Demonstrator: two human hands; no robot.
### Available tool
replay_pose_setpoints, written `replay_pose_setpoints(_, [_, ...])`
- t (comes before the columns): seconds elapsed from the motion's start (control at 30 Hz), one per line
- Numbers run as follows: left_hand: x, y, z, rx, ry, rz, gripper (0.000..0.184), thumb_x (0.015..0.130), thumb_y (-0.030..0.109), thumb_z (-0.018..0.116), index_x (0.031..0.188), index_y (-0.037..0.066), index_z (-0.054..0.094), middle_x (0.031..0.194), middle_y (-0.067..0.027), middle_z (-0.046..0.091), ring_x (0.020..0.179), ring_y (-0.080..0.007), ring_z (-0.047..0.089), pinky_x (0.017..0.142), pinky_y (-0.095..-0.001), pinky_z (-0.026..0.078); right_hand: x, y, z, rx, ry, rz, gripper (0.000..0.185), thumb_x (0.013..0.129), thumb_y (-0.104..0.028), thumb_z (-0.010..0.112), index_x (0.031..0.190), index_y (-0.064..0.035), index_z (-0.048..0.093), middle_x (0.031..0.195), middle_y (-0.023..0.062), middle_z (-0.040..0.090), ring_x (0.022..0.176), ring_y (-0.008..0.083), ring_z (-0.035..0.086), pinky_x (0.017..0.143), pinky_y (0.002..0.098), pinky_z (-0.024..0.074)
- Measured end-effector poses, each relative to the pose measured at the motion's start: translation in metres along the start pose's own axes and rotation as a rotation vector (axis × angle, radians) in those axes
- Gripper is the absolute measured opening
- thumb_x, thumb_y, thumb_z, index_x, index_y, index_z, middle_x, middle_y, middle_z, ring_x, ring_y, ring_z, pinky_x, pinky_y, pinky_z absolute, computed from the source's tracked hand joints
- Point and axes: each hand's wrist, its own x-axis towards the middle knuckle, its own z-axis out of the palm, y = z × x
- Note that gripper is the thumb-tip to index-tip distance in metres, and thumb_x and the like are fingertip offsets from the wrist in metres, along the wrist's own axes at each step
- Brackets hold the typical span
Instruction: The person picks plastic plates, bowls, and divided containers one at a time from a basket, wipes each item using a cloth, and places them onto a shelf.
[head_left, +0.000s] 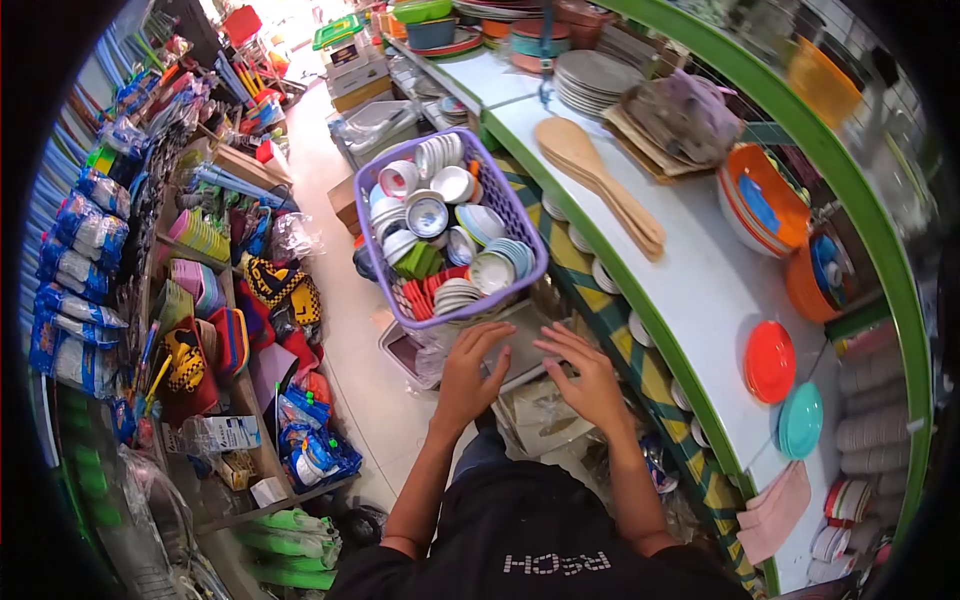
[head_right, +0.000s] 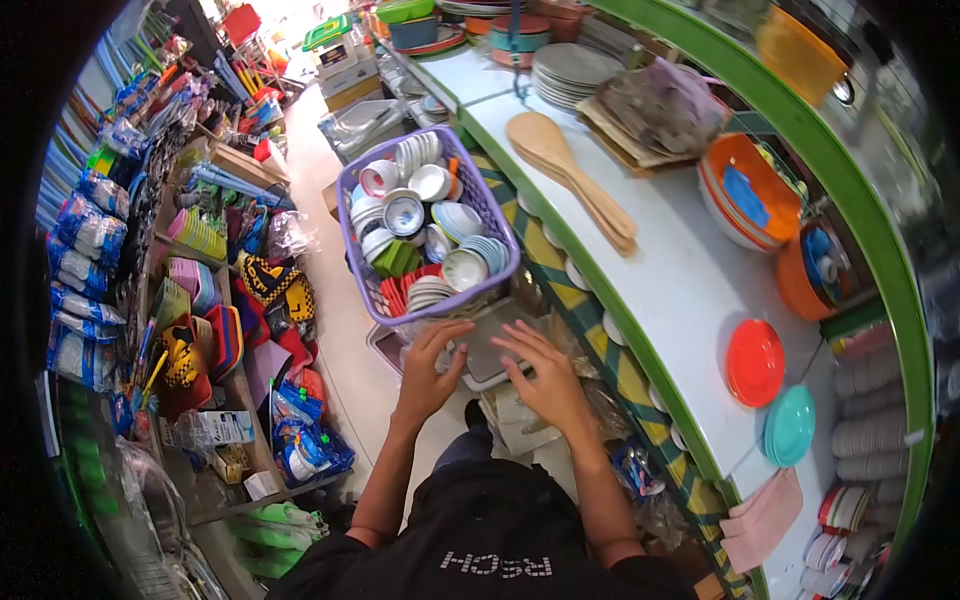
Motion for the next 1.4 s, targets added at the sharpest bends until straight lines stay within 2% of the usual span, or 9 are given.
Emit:
replay_pose_setpoints(0.13, [0.034,-0.058,-0.032,0.046,0.089,-0.065,0.028,0.091,0.006,0.066,0.118,0.002,0.068,0.121,-0.0147,0.067,0.115,-0.0332,0.061,0.102,-0.042,0.046,0.082,0.019,0.057,-0.03,-0.056,-0.026,0.03,0.096,-0.015,0.065,0.126,-0.0097,0.07,0.134,0.0148,0.065,0.135,0.0329,0.054,0.111,0.0424,0.0428])
replay_pose_setpoints(0.37, [0.082,-0.168,-0.056,0.231,0.048,-0.195,0.034,0.092,0.005,0.063,0.125,0.0,0.062,0.129,-0.0175,0.063,0.122,-0.0353,0.057,0.105,-0.0419,0.044,0.197,0.052,0.146,-0.112,-0.109,-0.087,0.034,0.093,-0.017,0.065,0.125,-0.007,0.068,0.129,0.017,0.066,0.123,0.0347,0.06,0.107,0.0424,0.0457])
replay_pose_setpoints(0.57, [0.091,-0.225,-0.052,0.331,0.003,-0.212,0.042,0.087,-0.001,0.064,0.129,-0.001,0.057,0.12,-0.0203,0.058,0.106,-0.0407,0.055,0.096,-0.0476,0.046,0.254,0.073,0.202,-0.167,-0.159,-0.007,0.039,0.088,-0.016,0.069,0.126,-0.0083,0.066,0.12,0.0164,0.07,0.106,0.0376,0.066,0.094,0.0452,0.0528])
replay_pose_setpoints(0.7, [0.096,-0.228,-0.052,0.357,-0.007,-0.236,0.041,0.085,-0.004,0.062,0.125,0.002,0.06,0.112,-0.0191,0.058,0.101,-0.0396,0.055,0.092,-0.0477,0.046,0.271,0.078,0.216,-0.217,-0.163,0.092,0.026,0.085,-0.017,0.073,0.109,-0.0095,0.064,0.109,0.0142,0.072,0.1,0.0374,0.067,0.082,0.0484,0.0531])
replay_pose_setpoints(0.87, [0.097,-0.229,-0.048,0.38,0.02,-0.229,0.041,0.082,-0.006,0.06,0.121,0.004,0.063,0.1,-0.016,0.06,0.095,-0.0363,0.057,0.087,-0.0469,0.048,0.282,0.079,0.213,-0.293,-0.195,0.085,0.02,0.086,-0.018,0.073,0.102,-0.0122,0.063,0.09,0.0115,0.073,0.085,0.0359,0.069,0.073,0.0481,0.0532])
replay_pose_setpoints(1.0, [0.096,-0.228,-0.053,0.362,-0.022,-0.202,0.037,0.084,-0.003,0.063,0.12,0.005,0.064,0.102,-0.0138,0.06,0.097,-0.0342,0.056,0.087,-0.0444,0.048,0.276,0.086,0.208,-0.236,-0.142,-0.014,0.015,0.086,-0.017,0.072,0.098,-0.012,0.065,0.08,0.0105,0.072,0.073,0.0338,0.07,0.068,0.0465,0.0536])
replay_pose_setpoints(1.17, [0.101,-0.217,-0.054,0.278,0.098,-0.244,0.032,0.083,-0.002,0.068,0.115,0.006,0.068,0.102,-0.0138,0.062,0.097,-0.0339,0.059,0.086,-0.0437,0.049,0.268,0.083,0.2,-0.22,-0.066,-0.129,0.014,0.083,-0.015,0.074,0.095,-0.0099,0.068,0.088,0.0092,0.074,0.078,0.0295,0.071,0.068,0.0408,0.0556])
replay_pose_setpoints(1.3, [0.103,-0.21,-0.059,0.257,0.152,-0.142,0.031,0.083,-0.003,0.069,0.113,0.005,0.068,0.102,-0.0135,0.062,0.096,-0.0325,0.059,0.084,-0.042,0.049,0.265,0.065,0.185,-0.212,0.101,-0.255,0.015,0.08,-0.012,0.075,0.091,-0.0093,0.066,0.085,0.0049,0.071,0.084,0.0236,0.07,0.069,0.0391,0.0555])
replay_pose_setpoints(1.4, [0.106,-0.194,-0.064,0.206,0.196,-0.043,0.031,0.082,-0.005,0.069,0.111,0.004,0.068,0.101,-0.0134,0.062,0.098,-0.0307,0.06,0.085,-0.0397,0.049,0.26,0.039,0.158,-0.227,0.175,-0.307,0.016,0.077,-0.011,0.077,0.089,-0.0099,0.067,0.083,0.0026,0.07,0.08,0.0221,0.07,0.067,0.036,0.056])
